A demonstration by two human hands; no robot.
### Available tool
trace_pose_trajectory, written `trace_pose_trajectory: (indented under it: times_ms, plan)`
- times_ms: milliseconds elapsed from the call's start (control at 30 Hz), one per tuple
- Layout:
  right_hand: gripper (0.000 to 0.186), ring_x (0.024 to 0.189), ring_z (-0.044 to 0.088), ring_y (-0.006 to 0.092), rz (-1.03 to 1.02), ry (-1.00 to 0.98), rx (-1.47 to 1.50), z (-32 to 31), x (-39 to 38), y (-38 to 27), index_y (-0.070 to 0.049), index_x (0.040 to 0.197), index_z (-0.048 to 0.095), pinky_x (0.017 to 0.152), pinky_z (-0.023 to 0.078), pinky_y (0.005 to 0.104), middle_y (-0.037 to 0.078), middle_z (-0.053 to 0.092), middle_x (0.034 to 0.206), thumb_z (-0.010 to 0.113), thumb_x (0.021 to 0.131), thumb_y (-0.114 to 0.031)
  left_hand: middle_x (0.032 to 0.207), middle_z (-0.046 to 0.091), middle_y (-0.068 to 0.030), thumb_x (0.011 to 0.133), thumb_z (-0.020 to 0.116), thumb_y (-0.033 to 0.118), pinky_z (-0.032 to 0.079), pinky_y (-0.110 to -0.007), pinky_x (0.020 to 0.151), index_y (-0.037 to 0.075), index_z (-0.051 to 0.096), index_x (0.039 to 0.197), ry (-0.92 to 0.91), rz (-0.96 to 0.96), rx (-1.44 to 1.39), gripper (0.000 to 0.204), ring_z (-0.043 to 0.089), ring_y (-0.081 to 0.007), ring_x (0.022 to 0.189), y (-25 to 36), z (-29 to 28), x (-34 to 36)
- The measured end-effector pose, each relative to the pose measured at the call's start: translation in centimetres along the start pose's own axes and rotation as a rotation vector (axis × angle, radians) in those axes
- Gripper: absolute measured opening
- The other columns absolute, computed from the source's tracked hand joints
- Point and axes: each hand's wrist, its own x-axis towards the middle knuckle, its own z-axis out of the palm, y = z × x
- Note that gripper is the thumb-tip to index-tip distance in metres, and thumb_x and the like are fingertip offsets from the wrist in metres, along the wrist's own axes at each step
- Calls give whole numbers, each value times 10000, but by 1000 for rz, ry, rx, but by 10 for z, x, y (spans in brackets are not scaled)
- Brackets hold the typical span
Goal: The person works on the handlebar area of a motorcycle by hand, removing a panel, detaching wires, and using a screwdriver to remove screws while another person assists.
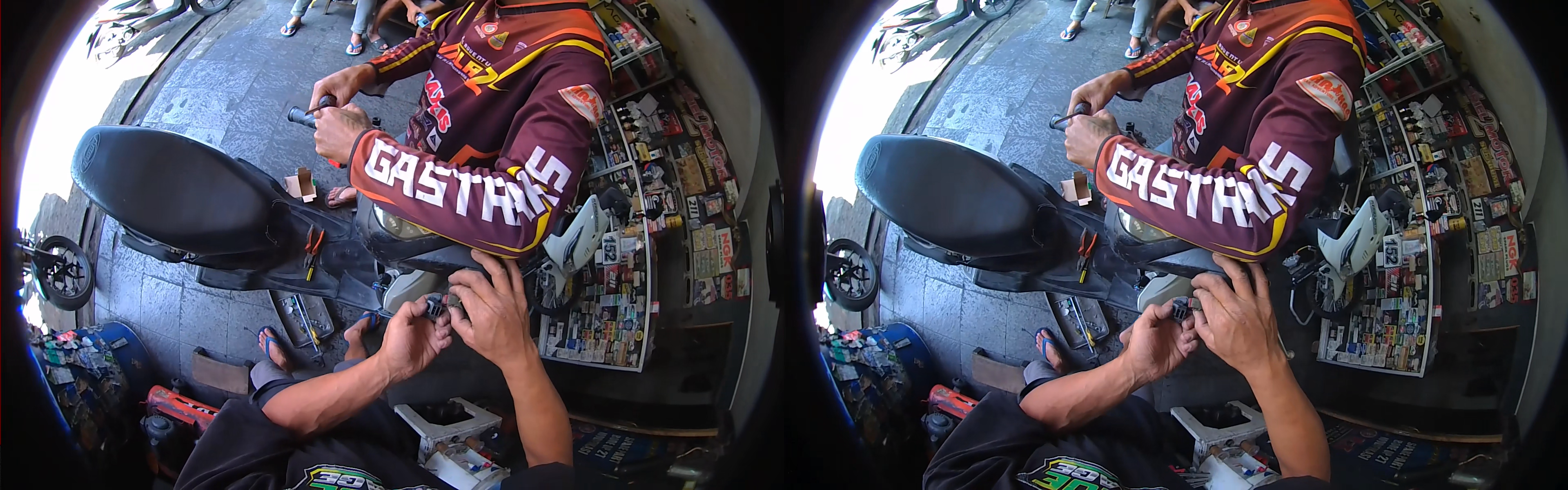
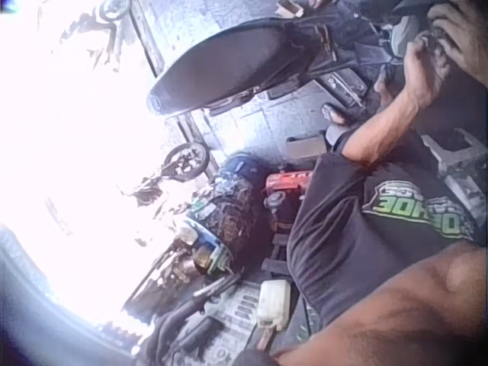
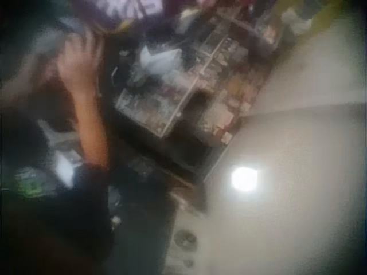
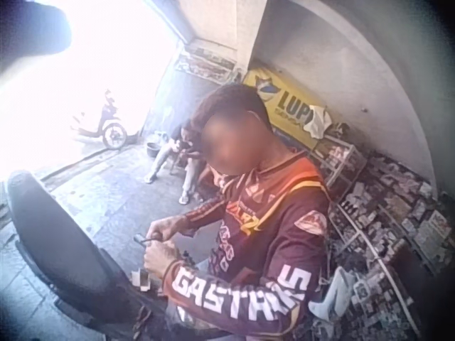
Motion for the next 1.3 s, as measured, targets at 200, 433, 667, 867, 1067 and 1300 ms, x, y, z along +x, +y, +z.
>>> trace_pose_trajectory:
  times_ms: [200, 433, 667, 867, 1067, 1300]
  plan:
    - [179, 1326, 485, 275, 2, 11, 5, 1, 0, -1, -48, 885, 714, 1149, 328, 544, -4, 634, 1155, 750, 736, -141, 866, 569, -54, 955, 449, 280, 447, -325, 678, 52, 580, 1152, -8, -27, -64, 329, 542, -187, 738, 0, 0, 2]
    - [162, 1324, 489, 272, 9, 1, 1, 1, 1, -2, -54, 886, 719, 1149, 331, 563, -8, 642, 1151, 735, 746, -134, 849, 565, -54, 958, 436, 290, 439, -314, 704, 46, 581, 1148, -81, -66, -125, 341, 525, -181, 739, 0, 0, -1]
    - [154, 1320, 497, 274, 20, -4, -15, 3, 4, -5, -60, 893, 726, 1138, 346, 570, -8, 653, 1135, 731, 756, -131, 824, 557, -42, 986, 431, 307, 444, -317, 715, 53, 575, 1151, -117, -84, -134, 336, 524, -176, 744, 3, 5, -5]
    - [176, 1302, 516, 279, 30, -14, -33, 5, 5, -6, -64, 903, 730, 1133, 347, 569, -8, 663, 1122, 731, 735, -117, 849, 536, -38, 1012, 445, 303, 441, -323, 708, 76, 547, 1198, -44, -70, -78, 310, 515, -170, 759, 2, 8, -18]
    - [179, 1311, 505, 293, 28, -43, -61, 4, 9, -7, -69, 886, 731, 1131, 349, 570, -13, 674, 1121, 733, 711, -106, 863, 513, -51, 1023, 447, 271, 434, -322, 718, 84, 526, 1222, -76, -8, -65, 285, 499, -178, 776, -2, 5, -25]
    - [184, 1312, 503, 291, 23, -48, -64, 5, 9, -7, -74, 880, 736, 1124, 355, 578, -14, 681, 1106, 742, 698, -102, 850, 505, -55, 1023, 424, 285, 428, -325, 727, 77, 537, 1202, -128, -48, -155, 297, 491, -183, 769, 2, 0, -19]
